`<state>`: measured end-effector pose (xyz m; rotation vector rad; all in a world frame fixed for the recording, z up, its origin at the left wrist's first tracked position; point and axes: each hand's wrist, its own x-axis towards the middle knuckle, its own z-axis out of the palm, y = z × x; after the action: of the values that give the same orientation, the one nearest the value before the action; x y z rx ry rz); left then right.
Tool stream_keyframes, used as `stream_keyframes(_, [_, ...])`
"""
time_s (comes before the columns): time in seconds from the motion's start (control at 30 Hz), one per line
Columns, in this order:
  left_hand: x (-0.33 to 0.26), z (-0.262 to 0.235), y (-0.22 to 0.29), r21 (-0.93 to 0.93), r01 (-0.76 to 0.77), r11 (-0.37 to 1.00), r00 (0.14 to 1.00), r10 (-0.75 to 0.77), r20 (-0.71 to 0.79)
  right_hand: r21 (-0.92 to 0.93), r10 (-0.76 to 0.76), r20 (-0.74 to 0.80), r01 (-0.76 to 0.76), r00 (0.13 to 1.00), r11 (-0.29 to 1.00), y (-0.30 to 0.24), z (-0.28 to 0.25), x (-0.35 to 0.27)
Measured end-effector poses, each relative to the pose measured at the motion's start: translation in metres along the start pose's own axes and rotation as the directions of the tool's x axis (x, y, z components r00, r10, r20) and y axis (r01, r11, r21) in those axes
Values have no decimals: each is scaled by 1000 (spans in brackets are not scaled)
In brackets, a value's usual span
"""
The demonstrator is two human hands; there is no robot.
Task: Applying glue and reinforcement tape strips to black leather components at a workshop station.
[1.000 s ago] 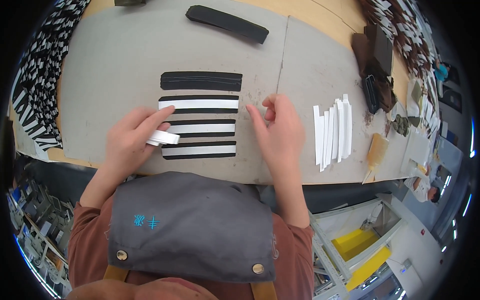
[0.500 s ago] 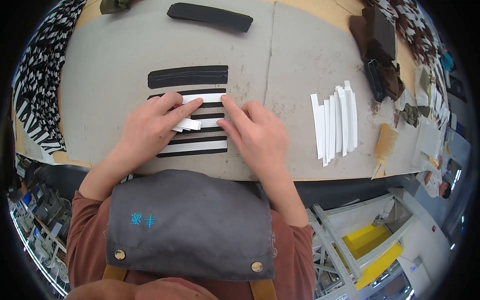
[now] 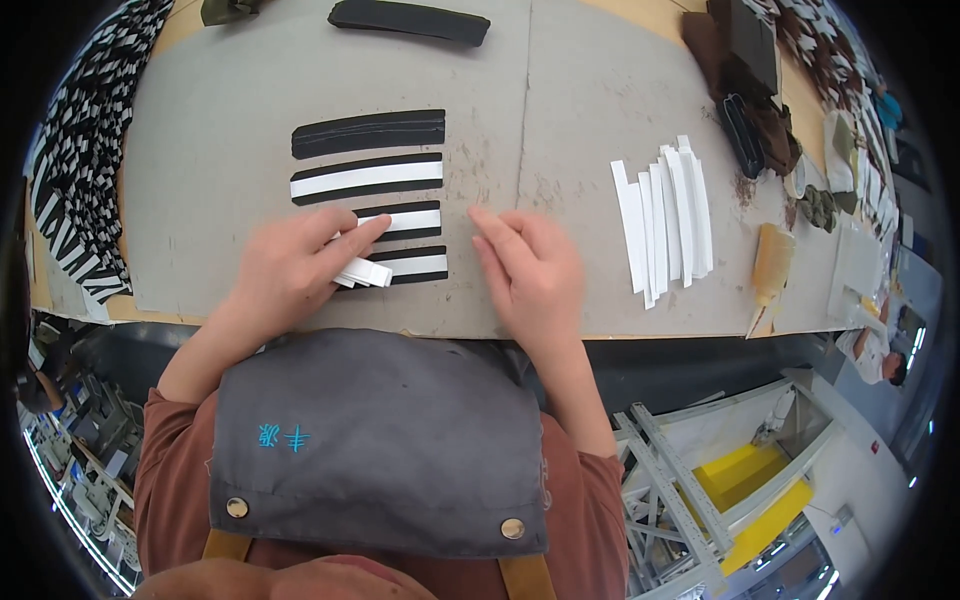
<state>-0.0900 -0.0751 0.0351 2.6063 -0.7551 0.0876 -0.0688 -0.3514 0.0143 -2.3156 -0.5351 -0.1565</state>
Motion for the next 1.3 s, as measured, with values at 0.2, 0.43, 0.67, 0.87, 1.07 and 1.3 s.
stream_keyframes(0.2, [0, 9, 10, 22, -21, 1000, 1000, 21, 10, -190, -119, 104, 137, 987, 972, -12, 8, -18])
stream_keyframes(0.43, [-1, 16, 19, 119, 21, 993, 1000, -22, 13, -254, -112, 104, 135, 988, 958, -15, 13, -25])
stream_keyframes(0.67, [0, 31, 23, 139, 50, 989, 998, -54, 27, -213, -82, 116, 106, 990, 971, -2, 19, -32])
stream_keyframes(0.87, [-3, 5, 19, 91, -26, 995, 998, 31, -59, 102, 24, 60, -30, 998, 994, 5, 5, -25])
stream_keyframes(1.07, [-64, -15, 6, 68, 56, 996, 993, -48, -106, -139, -95, 163, 118, 982, 983, -9, 1, -31])
stream_keyframes(1.3, [-112, -9, 9, 114, 92, 989, 992, -81, -94, -187, -122, 146, 148, 982, 971, -12, 2, -40])
